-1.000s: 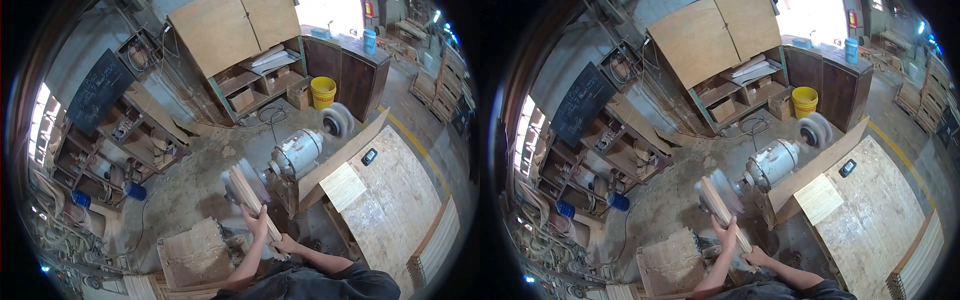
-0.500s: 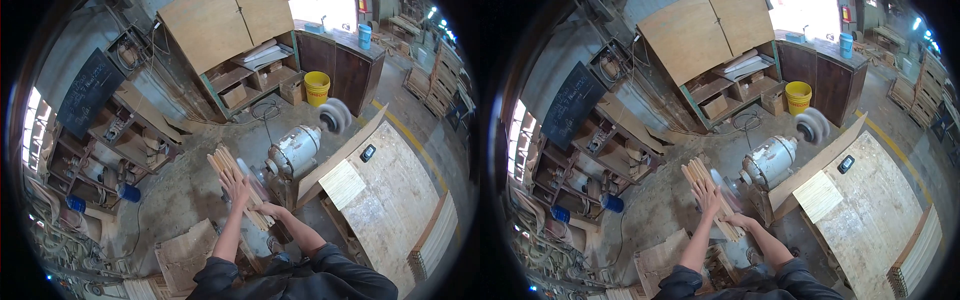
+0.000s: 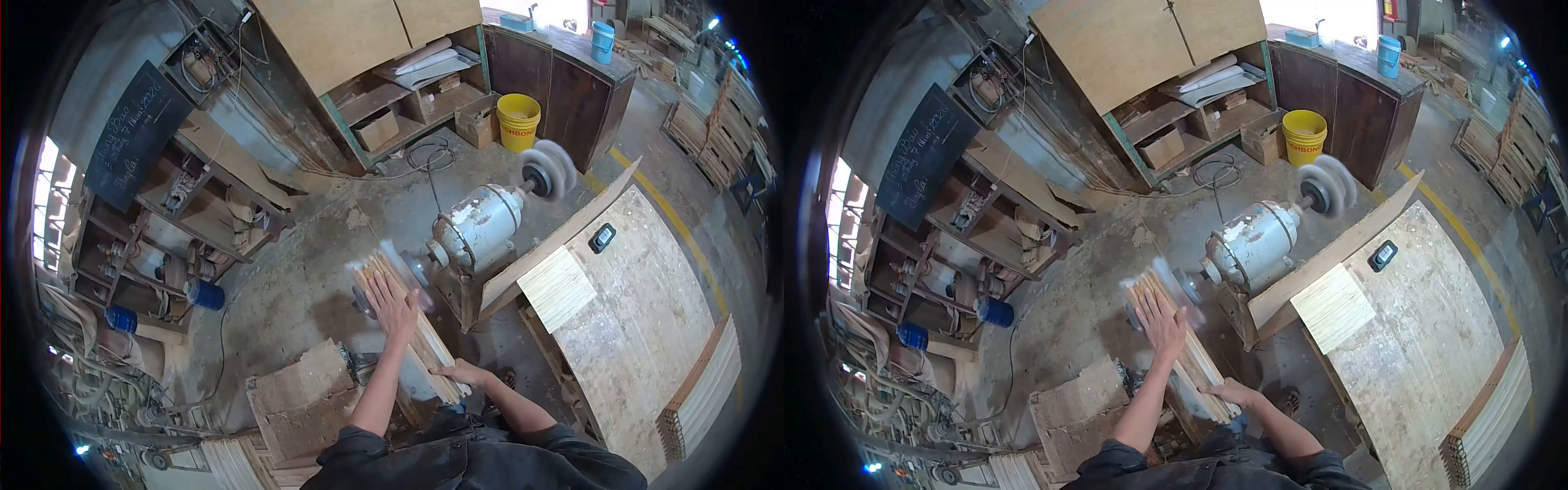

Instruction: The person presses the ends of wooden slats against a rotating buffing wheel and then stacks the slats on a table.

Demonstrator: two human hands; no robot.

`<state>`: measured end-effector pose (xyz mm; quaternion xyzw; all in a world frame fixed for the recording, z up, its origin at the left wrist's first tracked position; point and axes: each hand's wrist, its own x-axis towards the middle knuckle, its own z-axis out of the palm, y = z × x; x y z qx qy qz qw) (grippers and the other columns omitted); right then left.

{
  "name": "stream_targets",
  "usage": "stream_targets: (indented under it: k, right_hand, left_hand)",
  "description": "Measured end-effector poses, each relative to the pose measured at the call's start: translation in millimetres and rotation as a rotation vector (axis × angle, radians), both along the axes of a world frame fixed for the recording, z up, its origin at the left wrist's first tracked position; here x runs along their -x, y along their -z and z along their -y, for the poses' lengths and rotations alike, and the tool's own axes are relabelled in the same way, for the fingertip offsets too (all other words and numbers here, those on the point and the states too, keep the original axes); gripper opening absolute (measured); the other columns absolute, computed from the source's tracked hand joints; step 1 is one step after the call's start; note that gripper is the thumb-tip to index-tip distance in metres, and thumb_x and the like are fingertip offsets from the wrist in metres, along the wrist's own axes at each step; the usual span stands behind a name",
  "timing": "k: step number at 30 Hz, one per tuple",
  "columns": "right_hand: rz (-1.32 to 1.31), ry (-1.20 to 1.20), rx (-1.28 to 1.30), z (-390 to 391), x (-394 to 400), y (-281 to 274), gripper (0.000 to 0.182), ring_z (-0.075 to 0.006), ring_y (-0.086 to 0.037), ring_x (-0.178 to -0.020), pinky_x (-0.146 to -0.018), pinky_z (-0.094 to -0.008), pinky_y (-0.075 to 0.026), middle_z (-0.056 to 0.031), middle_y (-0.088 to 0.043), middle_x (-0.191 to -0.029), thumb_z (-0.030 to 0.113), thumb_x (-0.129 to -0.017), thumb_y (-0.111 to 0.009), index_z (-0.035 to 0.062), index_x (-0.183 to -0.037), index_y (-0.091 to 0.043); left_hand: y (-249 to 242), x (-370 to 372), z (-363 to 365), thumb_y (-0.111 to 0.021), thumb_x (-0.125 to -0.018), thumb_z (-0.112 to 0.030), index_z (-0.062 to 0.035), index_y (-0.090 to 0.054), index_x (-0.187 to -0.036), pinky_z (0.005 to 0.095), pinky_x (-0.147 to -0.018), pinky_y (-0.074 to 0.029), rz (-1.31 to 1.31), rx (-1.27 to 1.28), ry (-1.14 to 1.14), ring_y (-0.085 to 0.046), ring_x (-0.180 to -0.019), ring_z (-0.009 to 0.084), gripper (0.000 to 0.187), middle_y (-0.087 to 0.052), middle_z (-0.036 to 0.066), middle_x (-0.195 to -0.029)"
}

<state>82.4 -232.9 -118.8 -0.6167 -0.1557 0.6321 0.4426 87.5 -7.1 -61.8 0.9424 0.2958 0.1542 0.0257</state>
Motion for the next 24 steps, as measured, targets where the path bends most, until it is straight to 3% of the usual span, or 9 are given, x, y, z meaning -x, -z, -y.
stream_targets:
  k: [3,5,7,9,11,12,14,17,24]
  right_hand:
    - [-0.111,0.038,-0.001,19,13,-3,0.075,-0.0208,-0.068,-0.089,-0.077,-0.0327,-0.054,-0.0156,-0.073,-0.094,0.059,-0.081,-0.078,-0.0087,-0.113,-0.07]
    - [-0.261,0.018,0.029,27,12,0,0.083,-0.0218,-0.07,-0.095,-0.086,-0.035,-0.054,-0.0177,-0.072,-0.104,0.059,-0.081,-0.077,-0.0107,-0.124,-0.063]
    - [-0.349,0.044,0.024,23,7,-2,0.075,-0.0247,-0.071,-0.097,-0.089,-0.0371,-0.056,-0.0177,-0.071,-0.11,0.055,-0.088,-0.073,-0.0064,-0.129,-0.061]
    - [-0.758,0.065,-0.022,7,-10,-19,0.07,-0.0289,-0.071,-0.099,-0.091,-0.0423,-0.056,-0.0208,-0.07,-0.114,0.053,-0.094,-0.064,-0.0048,-0.133,-0.058]
    - [-0.935,0.039,-0.075,-21,-32,-1,0.066,-0.0337,-0.07,-0.099,-0.092,-0.0465,-0.057,-0.023,-0.069,-0.112,0.052,-0.097,-0.058,-0.0031,-0.133,-0.056]
    - [-1.0,-0.014,-0.121,-37,-44,-23,0.067,-0.0348,-0.07,-0.097,-0.09,-0.0474,-0.057,-0.0223,-0.069,-0.109,0.055,-0.096,-0.057,-0.0025,-0.132,-0.056]
    - [-0.971,-0.089,-0.254,-74,-65,-35,0.069,-0.0367,-0.07,-0.092,-0.084,-0.0492,-0.059,-0.0229,-0.069,-0.104,0.056,-0.097,-0.052,-0.0041,-0.13,-0.056]
    - [-0.787,-0.068,-0.321,-111,-84,-35,0.065,-0.0367,-0.071,-0.087,-0.077,-0.0477,-0.061,-0.0236,-0.069,-0.101,0.053,-0.099,-0.048,-0.0054,-0.126,-0.056]
    - [-0.849,-0.029,-0.3,-89,-61,-22,0.064,-0.0358,-0.07,-0.088,-0.078,-0.0477,-0.06,-0.022,-0.068,-0.101,0.055,-0.099,-0.045,-0.0033,-0.124,-0.058]
  left_hand:
    - [-5,-2,1,-0.048,-0.1,-0.054,0.0088,-0.027,-0.153,0.0563,-0.124,-0.008,0.022,-0.048,0.022,-0.013,-0.152,0.0456,0.085,-0.019,0.03,-0.162]
    - [-5,-2,3,-0.048,-0.099,-0.053,0.0091,-0.028,-0.153,0.056,-0.124,-0.008,0.037,-0.026,0.01,-0.014,-0.152,0.0455,0.085,-0.019,0.029,-0.162]
    - [-11,-12,-2,-0.049,-0.099,-0.053,0.0094,-0.029,-0.152,0.0557,-0.124,-0.009,0.091,0.0,-0.044,-0.014,-0.152,0.0454,0.084,-0.02,0.028,-0.162]
    - [-22,-20,-14,-0.05,-0.098,-0.053,0.0099,-0.028,-0.152,0.0558,-0.124,-0.009,0.104,0.024,-0.008,-0.015,-0.152,0.044,0.086,-0.022,0.027,-0.162]
    - [-17,-29,-35,-0.051,-0.098,-0.053,0.0048,-0.024,-0.155,0.0565,-0.123,-0.01,0.105,-0.028,-0.081,-0.017,-0.152,0.0421,0.086,-0.023,0.025,-0.162]
    - [-15,-33,-41,-0.051,-0.098,-0.054,0.0013,-0.024,-0.157,0.0567,-0.123,-0.011,0.146,0.043,-0.063,-0.018,-0.152,0.0416,0.085,-0.024,0.024,-0.162]
    - [-10,-39,-49,-0.049,-0.098,-0.055,-0.0075,-0.026,-0.159,0.0572,-0.122,-0.013,0.23,0.109,-0.047,-0.02,-0.151,0.0407,0.08,-0.027,0.022,-0.161]
    - [-11,-43,-42,-0.049,-0.098,-0.056,-0.0082,-0.026,-0.158,0.0573,-0.122,-0.014,0.212,0.083,-0.05,-0.022,-0.15,0.0401,0.08,-0.03,0.021,-0.16]
    - [-9,-22,-9,-0.05,-0.098,-0.056,-0.0049,-0.028,-0.157,0.0544,-0.12,-0.02,0.189,0.057,-0.056,-0.027,-0.147,0.039,0.081,-0.031,0.021,-0.158]
